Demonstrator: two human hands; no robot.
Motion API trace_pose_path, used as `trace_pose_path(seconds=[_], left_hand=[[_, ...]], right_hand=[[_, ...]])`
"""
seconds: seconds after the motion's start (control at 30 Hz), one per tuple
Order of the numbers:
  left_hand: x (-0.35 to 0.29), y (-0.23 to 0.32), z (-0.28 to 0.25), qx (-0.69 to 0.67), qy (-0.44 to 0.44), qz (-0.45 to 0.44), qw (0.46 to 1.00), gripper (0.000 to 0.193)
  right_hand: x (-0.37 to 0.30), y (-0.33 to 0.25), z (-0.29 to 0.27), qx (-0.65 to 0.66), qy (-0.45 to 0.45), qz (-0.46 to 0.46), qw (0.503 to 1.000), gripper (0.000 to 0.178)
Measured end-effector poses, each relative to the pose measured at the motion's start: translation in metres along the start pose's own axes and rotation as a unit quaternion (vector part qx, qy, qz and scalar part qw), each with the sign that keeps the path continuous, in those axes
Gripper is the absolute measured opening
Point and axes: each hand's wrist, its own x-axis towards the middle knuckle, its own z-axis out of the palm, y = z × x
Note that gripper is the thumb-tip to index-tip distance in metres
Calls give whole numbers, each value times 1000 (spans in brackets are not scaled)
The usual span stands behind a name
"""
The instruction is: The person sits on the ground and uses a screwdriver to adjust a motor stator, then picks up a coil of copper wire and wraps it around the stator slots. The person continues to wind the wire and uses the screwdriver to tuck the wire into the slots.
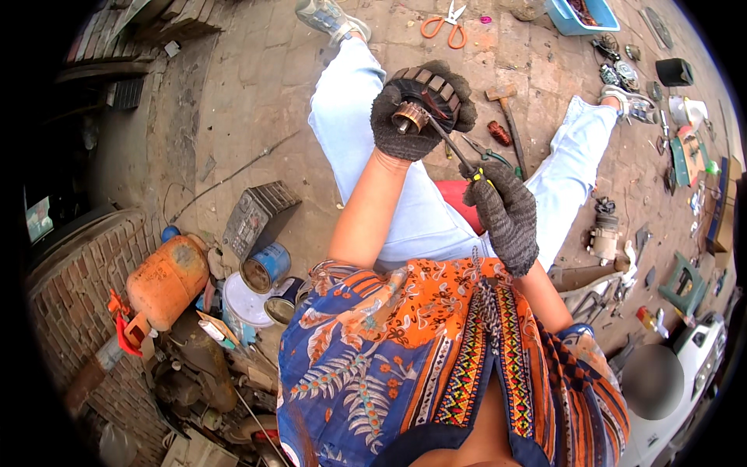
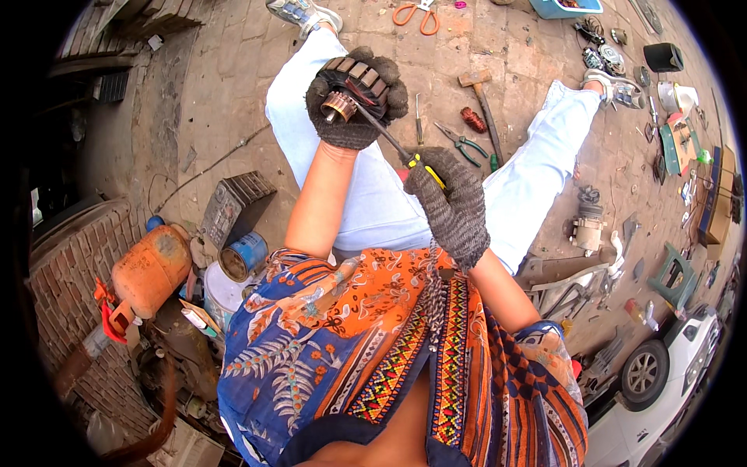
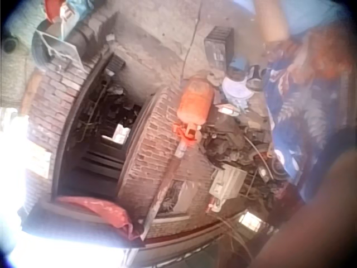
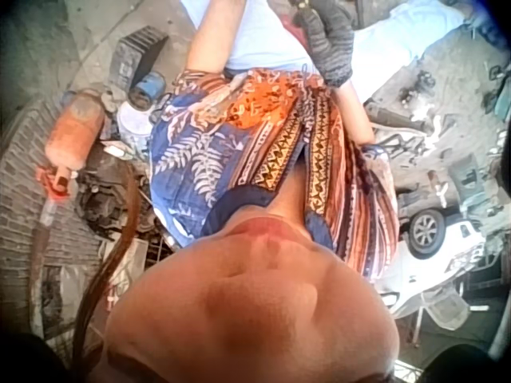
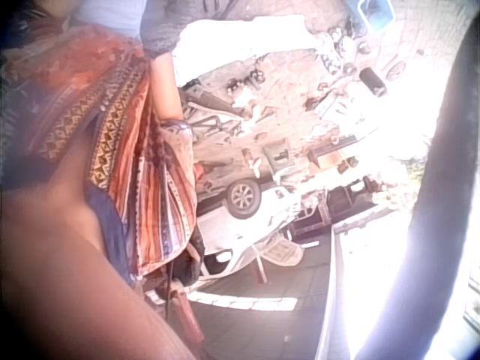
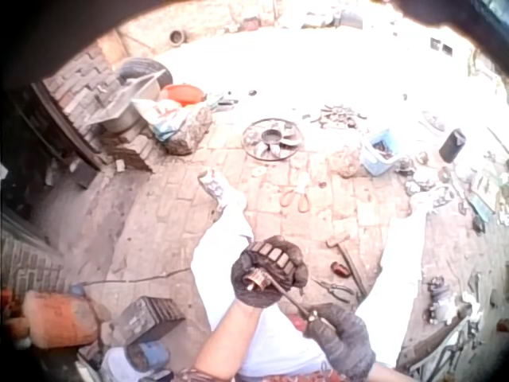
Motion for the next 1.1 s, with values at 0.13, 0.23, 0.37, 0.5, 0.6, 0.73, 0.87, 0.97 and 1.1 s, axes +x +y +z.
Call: trace_pose_path(seconds=[0.13,0.23,0.37,0.5,0.6,0.73,0.87,0.97,1.1], left_hand=[[-4,-7,-31,-39,-23,-20,999,58],[-5,-4,-42,-42,-45,-50,997,67],[-3,3,-30,22,-5,-94,995,70],[-3,12,-21,61,-11,-126,990,72],[-5,9,-20,38,-15,-107,993,79],[-4,5,-22,-21,-33,-102,994,85],[6,7,-16,115,-63,-98,986,103],[4,7,-15,186,-55,-88,977,91],[-9,9,-10,188,-37,-140,971,84]], right_hand=[[5,8,1,-38,23,-56,997,22],[6,0,-4,-155,53,-111,980,22],[1,-19,-12,-237,57,-127,961,22],[-2,-39,-14,-274,37,-112,955,23],[-2,-40,-16,-295,27,-129,946,22],[5,-17,-13,-313,12,-149,938,21],[12,-4,-14,-285,60,-185,939,19],[8,-11,-14,-324,49,-121,937,18],[1,-10,-20,-339,33,-125,932,19]])
